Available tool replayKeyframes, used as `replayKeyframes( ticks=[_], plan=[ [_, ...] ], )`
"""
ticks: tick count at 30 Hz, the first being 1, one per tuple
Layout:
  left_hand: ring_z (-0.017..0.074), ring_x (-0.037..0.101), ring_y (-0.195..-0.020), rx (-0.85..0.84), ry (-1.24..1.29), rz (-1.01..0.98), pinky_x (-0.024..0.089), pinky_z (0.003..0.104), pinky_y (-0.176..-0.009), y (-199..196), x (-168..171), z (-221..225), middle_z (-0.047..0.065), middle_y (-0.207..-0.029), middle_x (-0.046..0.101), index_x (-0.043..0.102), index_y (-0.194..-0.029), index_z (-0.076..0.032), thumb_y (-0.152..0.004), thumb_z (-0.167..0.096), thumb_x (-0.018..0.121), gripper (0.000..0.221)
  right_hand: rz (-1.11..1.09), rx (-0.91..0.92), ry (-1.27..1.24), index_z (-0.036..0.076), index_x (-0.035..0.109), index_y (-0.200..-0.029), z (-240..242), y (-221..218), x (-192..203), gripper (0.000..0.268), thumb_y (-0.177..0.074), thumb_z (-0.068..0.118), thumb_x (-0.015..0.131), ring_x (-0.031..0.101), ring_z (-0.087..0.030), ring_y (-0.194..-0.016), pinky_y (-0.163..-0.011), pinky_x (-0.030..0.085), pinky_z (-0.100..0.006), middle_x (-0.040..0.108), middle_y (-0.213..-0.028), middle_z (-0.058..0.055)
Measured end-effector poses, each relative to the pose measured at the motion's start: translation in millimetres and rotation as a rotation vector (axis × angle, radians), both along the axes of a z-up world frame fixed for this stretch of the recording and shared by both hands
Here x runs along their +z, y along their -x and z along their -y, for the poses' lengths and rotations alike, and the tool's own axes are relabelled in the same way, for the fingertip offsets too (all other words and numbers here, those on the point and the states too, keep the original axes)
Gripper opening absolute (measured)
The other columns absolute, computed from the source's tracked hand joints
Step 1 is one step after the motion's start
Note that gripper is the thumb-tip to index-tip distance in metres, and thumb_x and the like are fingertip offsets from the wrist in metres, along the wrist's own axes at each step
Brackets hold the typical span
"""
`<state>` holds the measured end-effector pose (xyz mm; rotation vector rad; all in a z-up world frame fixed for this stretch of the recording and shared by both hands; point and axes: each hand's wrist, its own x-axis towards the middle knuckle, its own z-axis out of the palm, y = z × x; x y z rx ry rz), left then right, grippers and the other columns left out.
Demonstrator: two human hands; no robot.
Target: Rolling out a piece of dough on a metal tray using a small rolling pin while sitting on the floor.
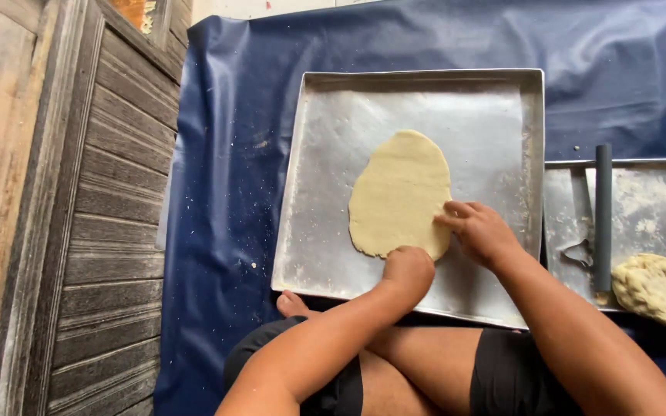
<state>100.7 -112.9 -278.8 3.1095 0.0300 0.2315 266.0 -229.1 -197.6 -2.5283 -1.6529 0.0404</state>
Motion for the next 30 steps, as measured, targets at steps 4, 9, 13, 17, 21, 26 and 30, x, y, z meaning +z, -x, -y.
replayKeyframes(
  ticks=[4, 9, 13, 17, 21, 26, 30],
  plan=[
    [0.0362, 0.067, -0.063, -0.045, 0.154, -0.016, 0.054, 0.058, -0.054, 1, 18, -25, 0.01, -0.062, 0.059, 0.069, -0.07, -0.009, -0.08, -0.014, 0.063, 0.013, -0.025, -0.048, 0.126, 0.036, 0.08, -0.098, -8, 0, 1, 0.025, -0.084, 0.022, 0.064, 0.069, -0.026, -0.116, -0.097, 0.058, -0.038, 0.066, -0.133, 0.007],
    [0.0431, 0.033, -0.15, 0.003, 0.141, 0.015, 0.023, 0.057, -0.122, 2, 79, -67, 0.025, -0.156, 0.044, 0.048, -0.151, -0.003, -0.093, -0.044, 0.061, 0.072, 0.206, -0.09, 0.133, 0.034, 0.074, -0.107, -9, 15, 4, 0.029, -0.08, 0.028, 0.064, 0.059, -0.018, -0.129, -0.109, 0.046, -0.04, 0.07, -0.121, 0.014],
    [0.045, 0.023, -0.154, 0.008, 0.1, -0.023, 0.014, 0.065, -0.123, -10, 16, -57, 0.022, -0.165, 0.032, 0.039, -0.158, -0.013, -0.078, -0.067, 0.064, 0.1, 0.133, -0.279, 0.106, 0.033, 0.078, -0.103, 8, -15, 30, 0.023, -0.088, 0.03, 0.061, 0.056, -0.016, -0.138, -0.12, 0.037, -0.041, 0.074, -0.121, 0.011],
    [0.045, 0.004, -0.157, 0.032, 0.19, 0.082, -0.004, 0.062, -0.124, -37, 2, -31, 0.025, -0.169, 0.013, 0.021, -0.163, -0.006, -0.091, -0.06, 0.054, 0.097, 0.129, -0.718, -0.214, 0.011, 0.077, -0.114, 75, -70, 53, 0.027, -0.089, 0.019, 0.072, 0.07, -0.031, -0.1, -0.091, 0.053, -0.043, 0.076, -0.105, -0.011],
    [0.0454, -0.007, -0.156, 0.021, 0.121, 0.03, -0.012, 0.064, -0.119, -50, -2, -12, 0.025, -0.171, 0.007, 0.021, -0.162, -0.003, -0.094, -0.068, 0.038, 0.095, -0.26, -1.139, 0.011, 0.0, 0.062, -0.141, 141, -99, 47, 0.054, -0.095, 0.029, 0.064, 0.06, -0.049, -0.117, -0.095, 0.047, -0.058, 0.071, -0.119, -0.028],
    [0.0417, 0.01, -0.155, 0.037, 0.264, 0.084, 0.004, 0.059, -0.12, -48, 16, -27, 0.025, -0.168, 0.016, 0.025, -0.16, -0.003, -0.096, -0.06, 0.039, 0.086, -0.38, -1.141, 0.013, -0.004, 0.069, -0.13, 157, -106, 16, 0.047, -0.096, 0.029, 0.071, 0.071, -0.043, -0.097, -0.083, 0.055, -0.052, 0.075, -0.112, -0.025],
    [0.0368, 0.041, -0.145, 0.29, 0.382, 0.403, 0.031, 0.051, -0.114, -60, 21, -78, 0.017, -0.15, 0.051, 0.056, -0.138, -0.009, -0.084, -0.035, 0.066, 0.061, -0.381, -1.182, 0.112, -0.006, 0.072, -0.122, 147, -101, 26, 0.035, -0.102, 0.021, 0.063, 0.07, -0.047, -0.1, -0.086, 0.054, -0.055, 0.074, -0.113, -0.029]
  ],
)
